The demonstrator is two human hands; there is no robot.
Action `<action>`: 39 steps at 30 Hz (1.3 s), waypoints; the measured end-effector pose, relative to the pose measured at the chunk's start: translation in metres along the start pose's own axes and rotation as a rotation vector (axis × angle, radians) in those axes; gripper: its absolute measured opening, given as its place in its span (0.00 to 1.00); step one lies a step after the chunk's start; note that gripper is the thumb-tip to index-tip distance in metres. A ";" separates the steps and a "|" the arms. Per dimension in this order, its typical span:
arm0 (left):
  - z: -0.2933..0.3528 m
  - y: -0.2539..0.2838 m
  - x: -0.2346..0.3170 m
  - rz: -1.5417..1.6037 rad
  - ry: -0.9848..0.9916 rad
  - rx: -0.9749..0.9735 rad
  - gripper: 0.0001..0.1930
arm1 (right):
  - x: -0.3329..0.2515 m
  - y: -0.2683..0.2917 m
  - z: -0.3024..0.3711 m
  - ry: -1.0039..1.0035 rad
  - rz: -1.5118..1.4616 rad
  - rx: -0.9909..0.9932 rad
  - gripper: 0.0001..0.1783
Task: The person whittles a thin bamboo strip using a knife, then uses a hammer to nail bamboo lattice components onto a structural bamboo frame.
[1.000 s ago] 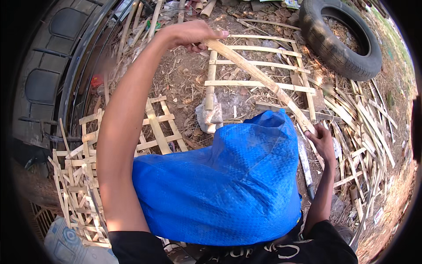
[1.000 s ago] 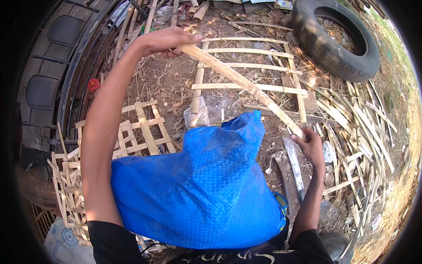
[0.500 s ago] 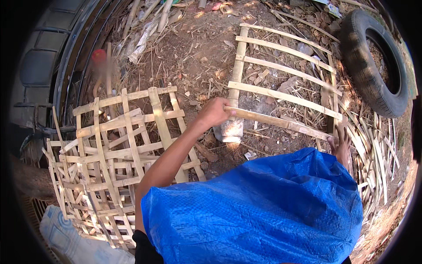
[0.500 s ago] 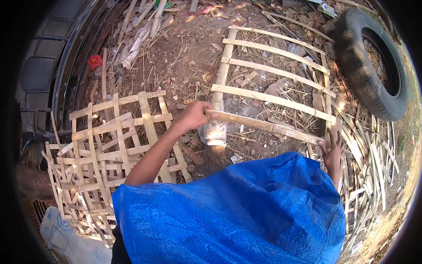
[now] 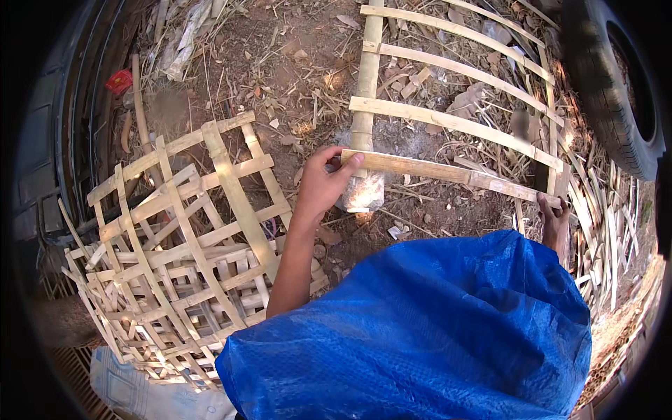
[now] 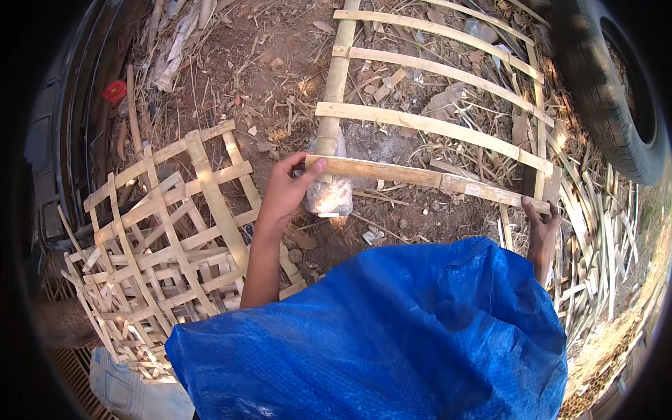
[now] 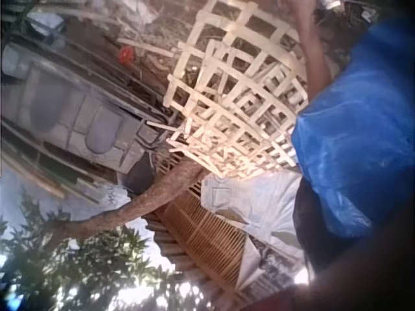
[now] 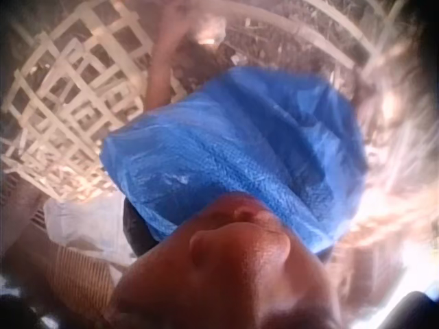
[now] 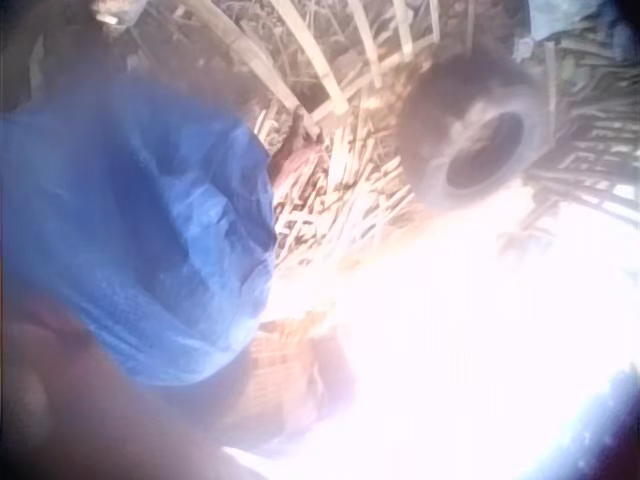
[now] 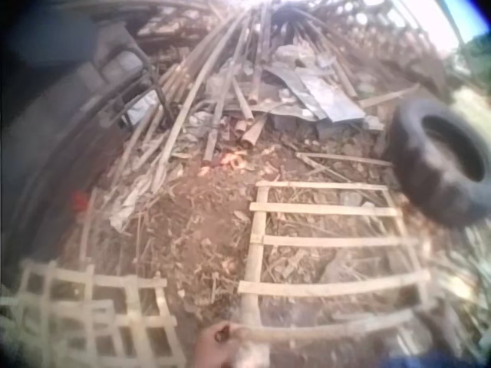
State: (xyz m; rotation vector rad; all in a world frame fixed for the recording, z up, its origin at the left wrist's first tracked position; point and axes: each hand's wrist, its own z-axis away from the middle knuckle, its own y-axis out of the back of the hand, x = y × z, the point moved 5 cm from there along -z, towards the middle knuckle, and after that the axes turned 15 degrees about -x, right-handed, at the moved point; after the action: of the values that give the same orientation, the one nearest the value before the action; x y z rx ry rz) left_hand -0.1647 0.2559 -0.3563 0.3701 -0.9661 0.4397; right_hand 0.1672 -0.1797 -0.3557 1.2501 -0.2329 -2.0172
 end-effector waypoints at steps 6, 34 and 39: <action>-0.001 0.002 0.000 0.138 0.082 -0.109 0.14 | 0.002 0.008 -0.004 -0.048 -0.012 -0.064 0.54; 0.021 -0.023 0.045 -0.783 0.097 -0.015 0.46 | 0.006 0.021 -0.011 -0.024 0.001 -0.115 0.51; -0.015 -0.007 0.024 -0.414 -0.115 -0.150 0.48 | -0.010 0.015 -0.005 -0.062 0.091 -0.089 0.51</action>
State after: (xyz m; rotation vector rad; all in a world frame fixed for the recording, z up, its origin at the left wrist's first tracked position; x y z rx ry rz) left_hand -0.1388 0.2622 -0.3442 0.4500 -0.9969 -0.0310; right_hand 0.1811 -0.1821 -0.3436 1.1036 -0.2240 -1.9681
